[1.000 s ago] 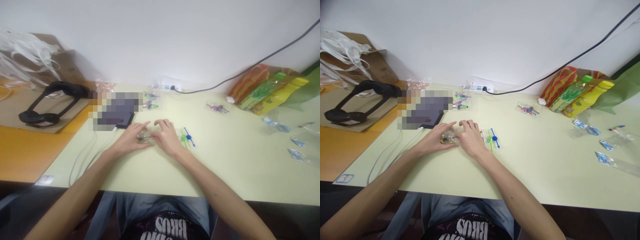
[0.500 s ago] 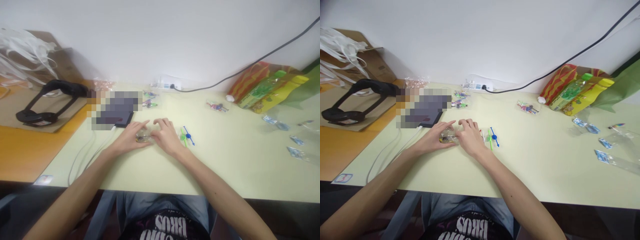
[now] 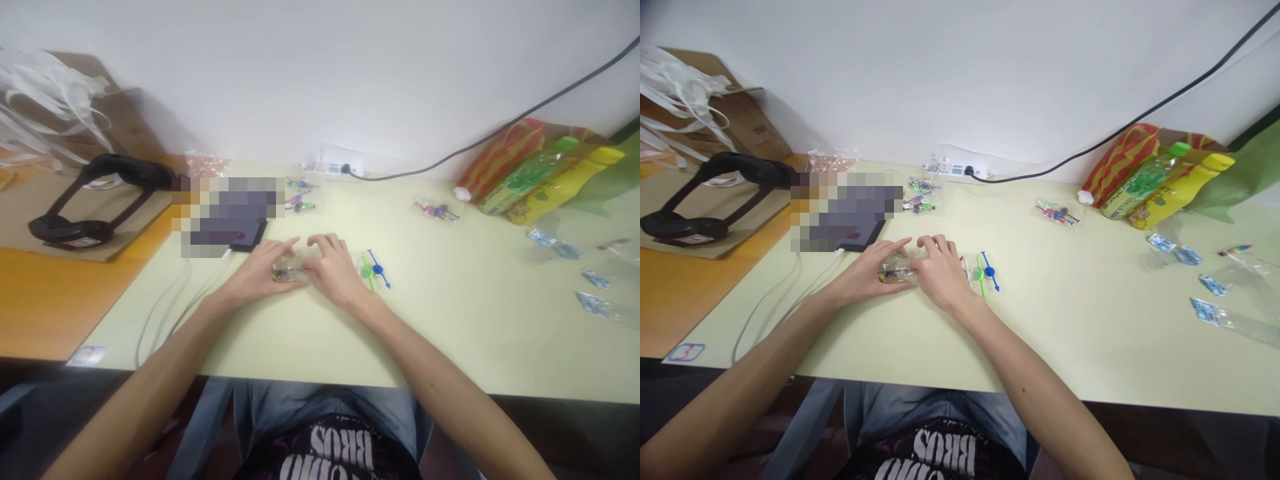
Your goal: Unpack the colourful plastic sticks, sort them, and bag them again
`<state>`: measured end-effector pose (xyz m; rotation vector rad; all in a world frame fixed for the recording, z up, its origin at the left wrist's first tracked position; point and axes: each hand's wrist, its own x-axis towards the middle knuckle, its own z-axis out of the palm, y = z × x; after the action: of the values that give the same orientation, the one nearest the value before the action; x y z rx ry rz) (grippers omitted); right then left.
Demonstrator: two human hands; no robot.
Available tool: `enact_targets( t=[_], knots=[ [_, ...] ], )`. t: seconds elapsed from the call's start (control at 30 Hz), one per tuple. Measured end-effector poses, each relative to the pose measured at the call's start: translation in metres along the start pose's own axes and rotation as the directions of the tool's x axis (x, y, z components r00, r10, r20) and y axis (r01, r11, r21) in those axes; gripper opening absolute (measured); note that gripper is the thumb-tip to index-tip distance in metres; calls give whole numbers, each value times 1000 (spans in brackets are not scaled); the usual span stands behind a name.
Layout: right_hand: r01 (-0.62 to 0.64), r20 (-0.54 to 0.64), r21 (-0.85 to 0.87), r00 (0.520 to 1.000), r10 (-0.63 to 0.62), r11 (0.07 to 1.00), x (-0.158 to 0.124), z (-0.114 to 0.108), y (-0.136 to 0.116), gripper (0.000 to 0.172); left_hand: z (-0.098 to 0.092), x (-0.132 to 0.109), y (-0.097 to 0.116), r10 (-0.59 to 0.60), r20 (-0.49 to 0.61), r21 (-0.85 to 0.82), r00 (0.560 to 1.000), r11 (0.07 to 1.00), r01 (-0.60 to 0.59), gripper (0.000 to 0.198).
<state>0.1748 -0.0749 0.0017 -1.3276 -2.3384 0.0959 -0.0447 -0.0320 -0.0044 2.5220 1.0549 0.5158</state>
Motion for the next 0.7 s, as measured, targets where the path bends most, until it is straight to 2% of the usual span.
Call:
enact_targets(
  t=[0.7],
  knots=[
    [-6, -24, 7, 1000, 6, 1000, -1, 1, 1, 21, 1, 0, -2, 3, -3, -11, 1000, 1000, -3, 88]
  ],
)
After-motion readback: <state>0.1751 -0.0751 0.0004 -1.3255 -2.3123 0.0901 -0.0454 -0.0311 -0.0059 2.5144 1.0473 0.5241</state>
